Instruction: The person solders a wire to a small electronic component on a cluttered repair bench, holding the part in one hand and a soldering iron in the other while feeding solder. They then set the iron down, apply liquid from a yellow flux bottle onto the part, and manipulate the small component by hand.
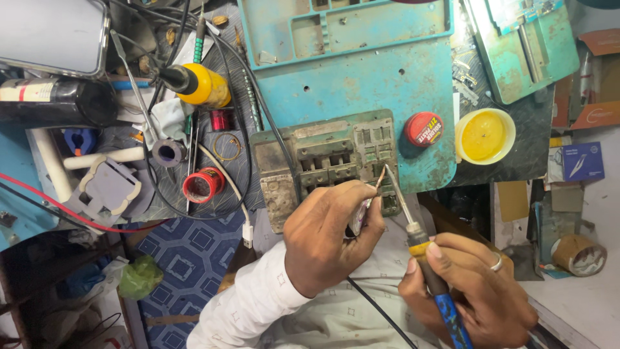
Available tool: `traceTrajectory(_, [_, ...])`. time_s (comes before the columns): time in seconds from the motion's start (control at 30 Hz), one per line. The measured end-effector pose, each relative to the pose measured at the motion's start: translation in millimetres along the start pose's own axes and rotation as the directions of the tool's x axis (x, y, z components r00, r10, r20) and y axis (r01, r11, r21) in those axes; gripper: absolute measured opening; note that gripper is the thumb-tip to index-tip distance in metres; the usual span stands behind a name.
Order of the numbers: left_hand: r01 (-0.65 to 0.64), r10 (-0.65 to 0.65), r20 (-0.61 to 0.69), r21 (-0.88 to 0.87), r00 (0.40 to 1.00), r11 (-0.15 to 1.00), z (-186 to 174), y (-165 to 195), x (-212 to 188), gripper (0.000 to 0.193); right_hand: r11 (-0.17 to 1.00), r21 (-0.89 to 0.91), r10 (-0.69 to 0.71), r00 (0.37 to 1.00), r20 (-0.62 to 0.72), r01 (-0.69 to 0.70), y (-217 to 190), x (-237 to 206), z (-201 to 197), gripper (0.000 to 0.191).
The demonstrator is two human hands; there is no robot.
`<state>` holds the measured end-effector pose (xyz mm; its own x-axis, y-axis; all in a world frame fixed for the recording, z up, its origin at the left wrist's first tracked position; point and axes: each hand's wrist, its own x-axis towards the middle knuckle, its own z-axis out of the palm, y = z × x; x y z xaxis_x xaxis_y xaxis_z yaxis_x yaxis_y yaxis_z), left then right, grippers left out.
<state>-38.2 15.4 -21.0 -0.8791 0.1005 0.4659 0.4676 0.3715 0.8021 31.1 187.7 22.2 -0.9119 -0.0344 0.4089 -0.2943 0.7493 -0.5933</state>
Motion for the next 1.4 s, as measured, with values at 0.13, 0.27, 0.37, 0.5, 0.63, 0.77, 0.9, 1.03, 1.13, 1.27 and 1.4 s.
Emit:
traceTrajectory(0.13, [-0.006,0.006,0.002,0.003,1.000,1.000,0,-1,0,0.030,0.991,-0.129,0.042,0.998,0.037,-0.037,-2,-3,-1,0.038])
traceTrajectory(0.27, [-0.001,0.001,0.006,0.008,1.000,1.000,0,0,-1,0.031,0.998,-0.054,0.031,0.999,0.016,-0.030,2,-6,0,0.037])
traceTrajectory(0.37, [-0.005,0.005,0.004,0.007,1.000,1.000,1,0,0,0.031,0.996,-0.087,0.030,0.999,-0.012,-0.031,3,-8,1,0.037])
traceTrajectory(0.5, [-0.005,0.005,0.004,0.002,1.000,1.000,0,0,-1,0.031,0.992,-0.123,0.013,1.000,0.012,-0.011,1,-9,0,0.038])
traceTrajectory(0.63, [-0.004,0.004,0.001,0.005,1.000,1.000,0,0,-1,0.031,0.996,-0.084,0.023,1.000,0.015,-0.021,2,-8,0,0.039])
traceTrajectory(0.77, [-0.001,0.001,-0.005,0.005,1.000,1.000,1,0,-1,0.031,0.995,-0.104,0.002,1.000,-0.001,-0.002,0,-8,2,0.039])
traceTrajectory(0.9, [0.002,-0.002,0.005,0.000,1.000,1.000,-1,0,-1,0.031,0.998,-0.055,0.023,1.000,0.011,-0.022,0,-3,2,0.040])
traceTrajectory(1.03, [-0.004,0.004,-0.001,0.003,1.000,1.000,0,0,-1,0.031,0.999,-0.054,0.006,1.000,-0.012,-0.007,-2,1,4,0.038])
traceTrajectory(1.13, [-0.002,0.002,-0.010,-0.005,1.000,1.000,0,-1,-1,0.031,0.990,-0.130,0.051,0.998,0.035,-0.046,-6,-1,1,0.039])
traceTrajectory(1.27, [0.003,-0.003,-0.011,-0.002,1.000,1.000,-1,-1,-2,0.031,0.999,-0.039,0.028,1.000,0.000,-0.028,0,-4,4,0.037])
traceTrajectory(1.4, [0.009,-0.009,-0.017,-0.001,1.000,1.000,0,-1,-2,0.031,0.998,-0.062,0.007,1.000,-0.021,-0.009,2,-5,5,0.037])
